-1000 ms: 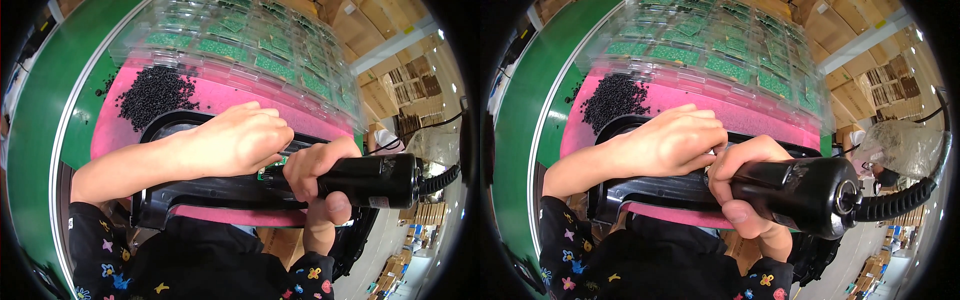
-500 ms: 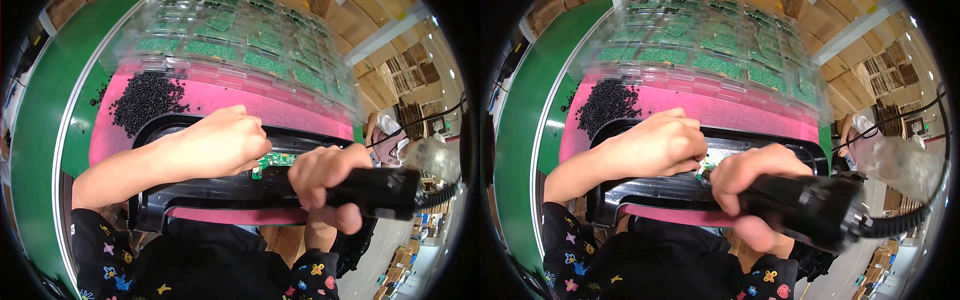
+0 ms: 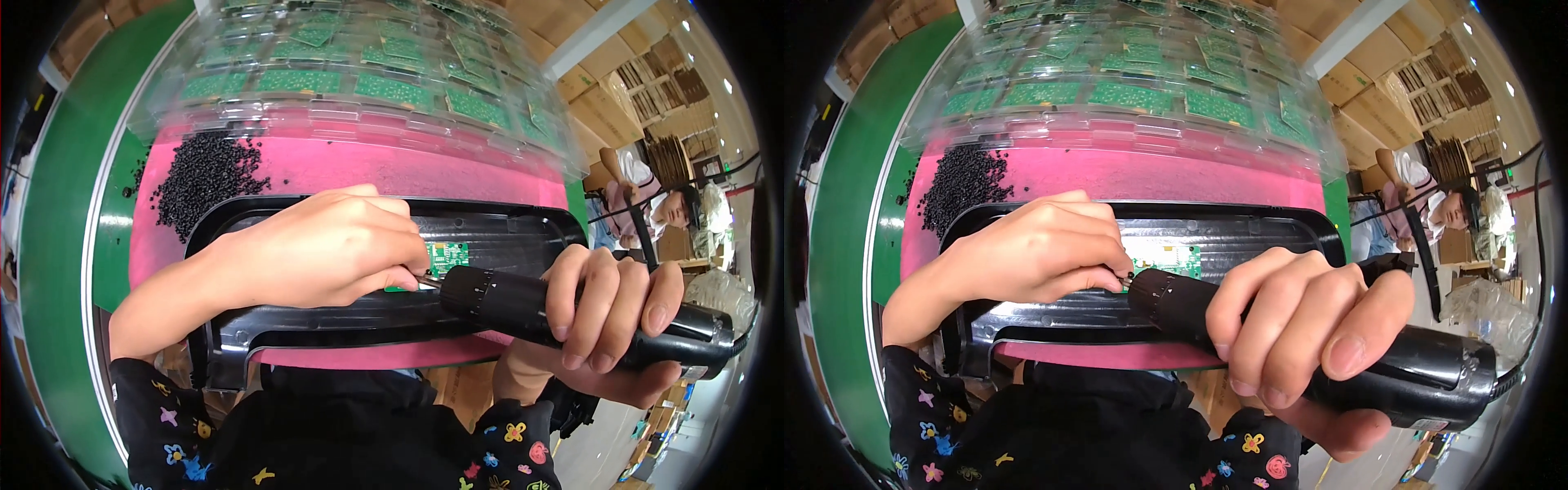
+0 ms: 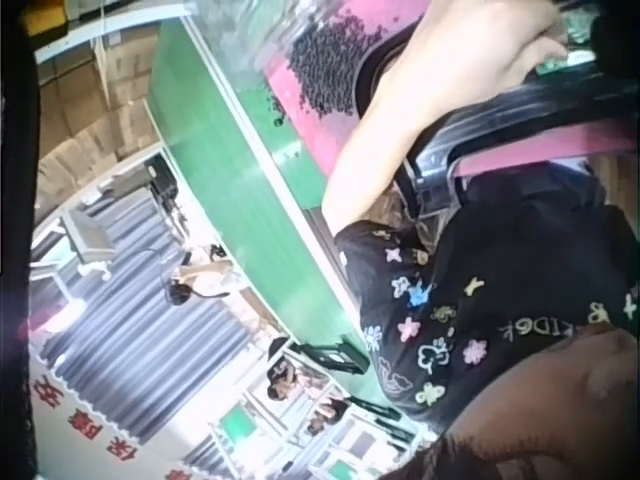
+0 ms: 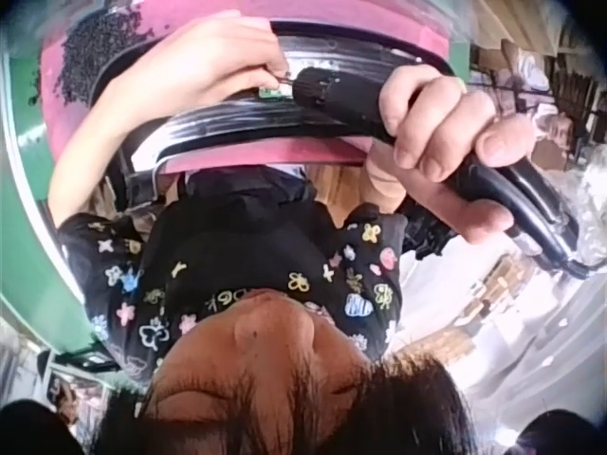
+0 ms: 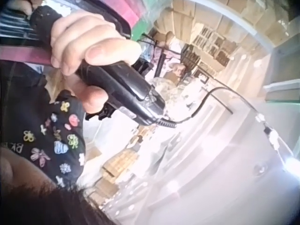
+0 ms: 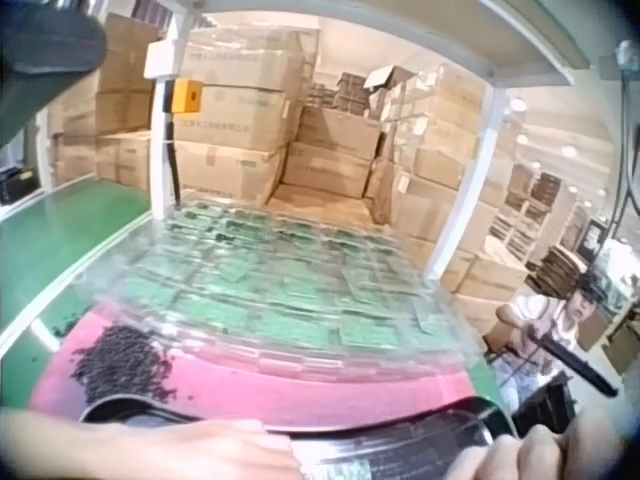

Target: Assembling circuit boards into plastic housings and securing them with screws using an electric screwdriver.

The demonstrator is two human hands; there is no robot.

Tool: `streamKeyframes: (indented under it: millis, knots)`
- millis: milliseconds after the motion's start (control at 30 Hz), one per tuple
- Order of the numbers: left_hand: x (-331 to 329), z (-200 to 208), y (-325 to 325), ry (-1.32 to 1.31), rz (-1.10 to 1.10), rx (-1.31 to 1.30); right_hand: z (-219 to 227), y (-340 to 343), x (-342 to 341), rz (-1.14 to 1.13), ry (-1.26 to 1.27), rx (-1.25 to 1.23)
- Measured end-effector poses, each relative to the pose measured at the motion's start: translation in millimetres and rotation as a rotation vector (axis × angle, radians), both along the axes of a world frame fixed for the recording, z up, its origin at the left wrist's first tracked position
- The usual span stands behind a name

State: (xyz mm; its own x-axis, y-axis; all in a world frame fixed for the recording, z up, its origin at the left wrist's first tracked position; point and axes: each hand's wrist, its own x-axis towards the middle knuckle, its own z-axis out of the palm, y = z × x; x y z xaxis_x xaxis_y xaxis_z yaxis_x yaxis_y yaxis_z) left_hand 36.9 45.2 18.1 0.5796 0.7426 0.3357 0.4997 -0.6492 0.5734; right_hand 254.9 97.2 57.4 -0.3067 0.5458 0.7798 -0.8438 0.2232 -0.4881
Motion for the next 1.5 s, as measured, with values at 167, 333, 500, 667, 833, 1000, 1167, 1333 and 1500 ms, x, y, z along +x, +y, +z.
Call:
streamKeyframes:
  millis: [167, 333, 500, 667, 833, 1000, 1167, 1333, 1500]
  knots:
    - [3.6, 6.2, -5.4, 0.086, 0.115, -0.033, 16.0, 6.4, 24.9, -0.094, -0.435, -0.010]
    - [1.8, 3.2, -4.1, 0.244, 0.180, -0.041, -13.4, 26.4, 36.2, -0.085, -0.478, -0.041]
    - [2.4, 6.1, -2.5, 0.256, 0.176, -0.047, -17.1, 27.0, 36.2, -0.114, -0.476, -0.080]
    - [2.8, 4.1, -2.4, 0.252, 0.178, -0.043, -18.2, 26.6, 35.4, -0.070, -0.439, -0.143]
    - [4.1, 4.2, -3.0, 0.237, 0.180, -0.016, -19.4, 29.2, 29.9, -0.039, -0.486, -0.162]
    - [3.2, 2.9, -5.3, 0.232, 0.192, 0.007, -22.0, 20.5, 19.7, -0.154, -0.536, -0.132]
    - [0.0, 2.8, -5.1, 0.256, 0.179, 0.045, -22.2, 21.2, 19.8, -0.203, -0.534, -0.125]
    - [-5.6, 16.3, -8.3, 0.240, 0.245, 0.054, -12.8, 36.6, 25.3, -0.116, -0.405, -0.583]
    - [-20.6, 50.0, -13.6, 0.356, 0.466, -0.029, -3.6, 72.4, 49.8, -0.234, -0.232, -1.044]
